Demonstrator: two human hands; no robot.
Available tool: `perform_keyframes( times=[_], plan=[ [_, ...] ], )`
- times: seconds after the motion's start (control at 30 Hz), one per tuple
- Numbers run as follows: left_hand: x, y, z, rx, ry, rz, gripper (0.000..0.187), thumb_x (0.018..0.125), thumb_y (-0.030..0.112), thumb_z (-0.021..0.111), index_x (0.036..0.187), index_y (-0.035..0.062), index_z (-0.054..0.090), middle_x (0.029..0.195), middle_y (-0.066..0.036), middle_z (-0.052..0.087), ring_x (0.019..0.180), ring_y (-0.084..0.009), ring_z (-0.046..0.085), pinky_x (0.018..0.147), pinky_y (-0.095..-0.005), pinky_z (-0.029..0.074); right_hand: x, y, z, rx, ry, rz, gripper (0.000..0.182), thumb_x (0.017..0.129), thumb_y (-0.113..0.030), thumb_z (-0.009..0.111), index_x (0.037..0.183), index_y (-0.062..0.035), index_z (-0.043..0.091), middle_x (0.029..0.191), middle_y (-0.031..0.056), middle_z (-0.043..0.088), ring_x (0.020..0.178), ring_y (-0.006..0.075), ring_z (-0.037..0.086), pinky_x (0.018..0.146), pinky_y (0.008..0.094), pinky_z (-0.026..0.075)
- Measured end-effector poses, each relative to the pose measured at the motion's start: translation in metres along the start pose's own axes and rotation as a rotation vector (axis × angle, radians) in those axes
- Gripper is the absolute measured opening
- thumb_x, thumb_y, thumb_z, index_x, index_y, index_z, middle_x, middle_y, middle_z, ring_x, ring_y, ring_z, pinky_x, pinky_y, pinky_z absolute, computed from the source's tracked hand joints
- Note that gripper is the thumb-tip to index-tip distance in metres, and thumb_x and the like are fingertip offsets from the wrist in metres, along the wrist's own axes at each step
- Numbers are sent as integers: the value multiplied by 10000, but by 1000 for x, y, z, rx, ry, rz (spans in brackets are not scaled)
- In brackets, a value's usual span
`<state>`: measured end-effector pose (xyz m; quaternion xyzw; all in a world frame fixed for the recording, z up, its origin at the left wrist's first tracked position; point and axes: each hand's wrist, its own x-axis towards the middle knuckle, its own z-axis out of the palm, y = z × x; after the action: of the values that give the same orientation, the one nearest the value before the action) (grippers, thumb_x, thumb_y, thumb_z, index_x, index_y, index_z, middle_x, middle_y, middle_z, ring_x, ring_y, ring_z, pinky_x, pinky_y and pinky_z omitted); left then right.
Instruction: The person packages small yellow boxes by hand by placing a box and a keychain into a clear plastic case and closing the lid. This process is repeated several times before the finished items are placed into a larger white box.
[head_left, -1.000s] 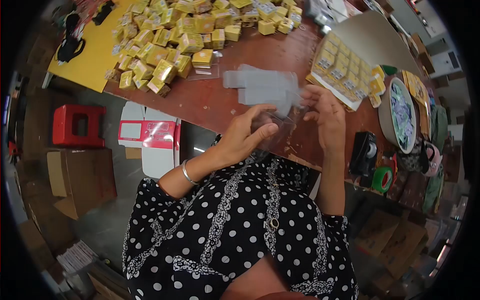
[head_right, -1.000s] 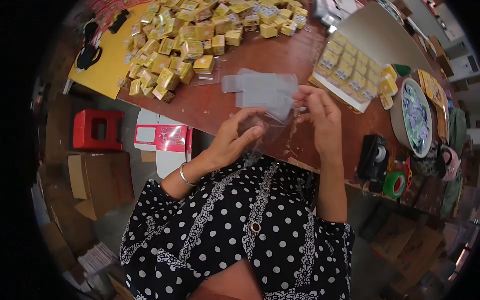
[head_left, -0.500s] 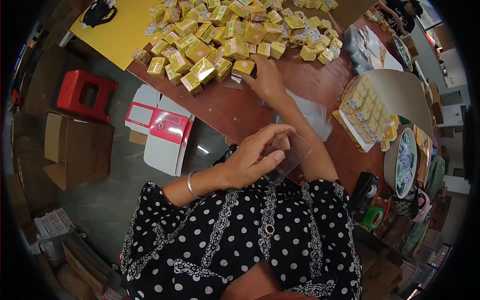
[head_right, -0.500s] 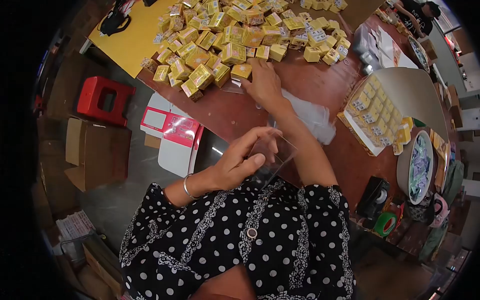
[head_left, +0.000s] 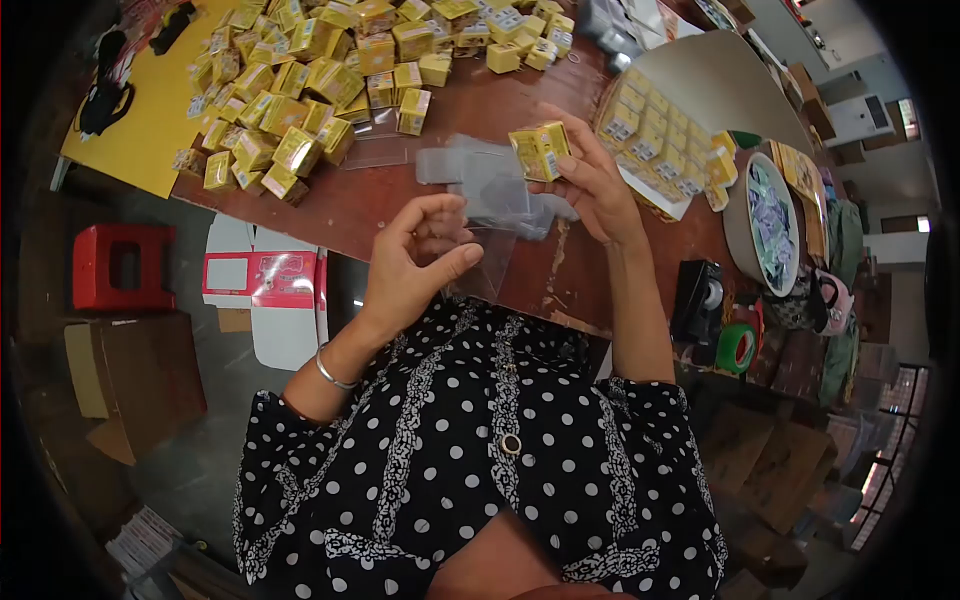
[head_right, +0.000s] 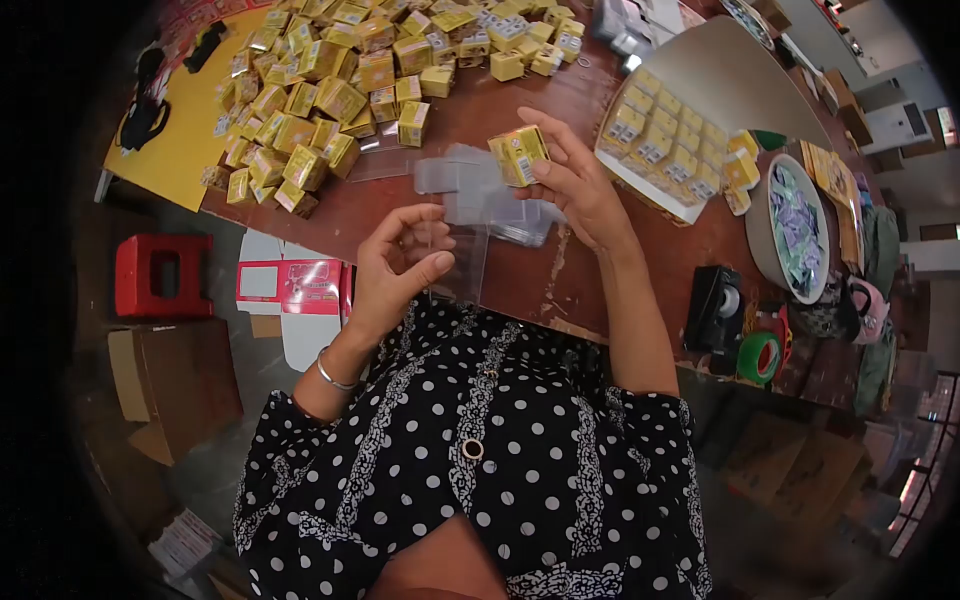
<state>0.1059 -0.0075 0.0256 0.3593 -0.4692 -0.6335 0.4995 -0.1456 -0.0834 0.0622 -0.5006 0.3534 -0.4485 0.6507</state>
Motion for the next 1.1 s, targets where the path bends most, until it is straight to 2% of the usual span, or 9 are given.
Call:
perform_keyframes(
  times=[0.13,0.27,0.4,0.47,0.6,0.67,0.73,1.03,1.1],
  plan=[
    [3,-11,8,101,-8,-24,510,867,113,822,1297,-10,576,1097,-77,651,1008,-139,658,896,-276,557,-44,-3,-24,146,-27,-85,519,966,-191,628,1427,-20,464,1254,93,624,1155,176,609,944,375,554],
    [5,-12,23,189,-54,-98,509,864,162,835,1277,-10,592,1075,-76,667,978,-127,661,857,-268,551,-76,16,-55,27,52,-169,500,939,-220,652,1357,-1,487,1222,91,622,1156,178,601,1004,352,495],
    [9,-22,32,263,-83,-82,513,849,193,850,1255,-10,609,1080,-84,684,961,-127,661,850,-279,551,-93,-1,-40,46,124,-182,461,908,-179,679,1297,-1,508,1190,93,623,1110,157,598,1046,319,433],
    [10,-22,36,313,-135,-114,512,864,173,836,1285,-2,604,1110,-57,673,1008,-118,639,937,-292,525,-97,-5,-35,18,139,-207,455,899,-168,687,1282,1,508,1186,96,620,1110,156,596,1037,320,442],
    [10,-21,45,329,-153,-169,527,859,171,842,1291,-5,597,1100,-48,674,1018,-114,635,941,-290,523,-103,-3,-30,-16,179,-351,404,877,-108,700,1228,8,537,1179,92,615,1151,163,587,1028,324,458],
    [10,-29,47,325,-167,-17,506,840,191,856,1245,2,620,1092,-92,694,980,-127,655,870,-289,550,-104,-1,-21,-56,210,-376,380,869,-85,709,1203,8,554,1180,91,615,1161,171,584,1027,326,461],
    [9,-25,54,269,-173,-58,518,838,174,857,1261,2,611,1098,-96,691,996,-131,656,885,-292,551,-101,4,-13,-100,244,-403,357,861,-61,718,1178,7,570,1181,89,615,1172,179,581,1026,328,463],
    [5,-22,59,143,-164,-72,565,852,116,840,1331,-7,567,1138,-116,684,1035,-161,673,946,-315,556,-109,-7,-6,-826,294,-399,363,817,-6,723,1170,-2,638,1202,105,653,1130,181,611,1034,327,458],
    [5,-21,60,140,-174,-79,562,861,105,829,1339,-14,557,1152,-121,686,1045,-164,675,949,-319,557,-107,-15,-2,-975,287,-504,322,761,-69,772,1077,-57,711,1086,100,702,1039,272,633,938,363,506]
  ],
)
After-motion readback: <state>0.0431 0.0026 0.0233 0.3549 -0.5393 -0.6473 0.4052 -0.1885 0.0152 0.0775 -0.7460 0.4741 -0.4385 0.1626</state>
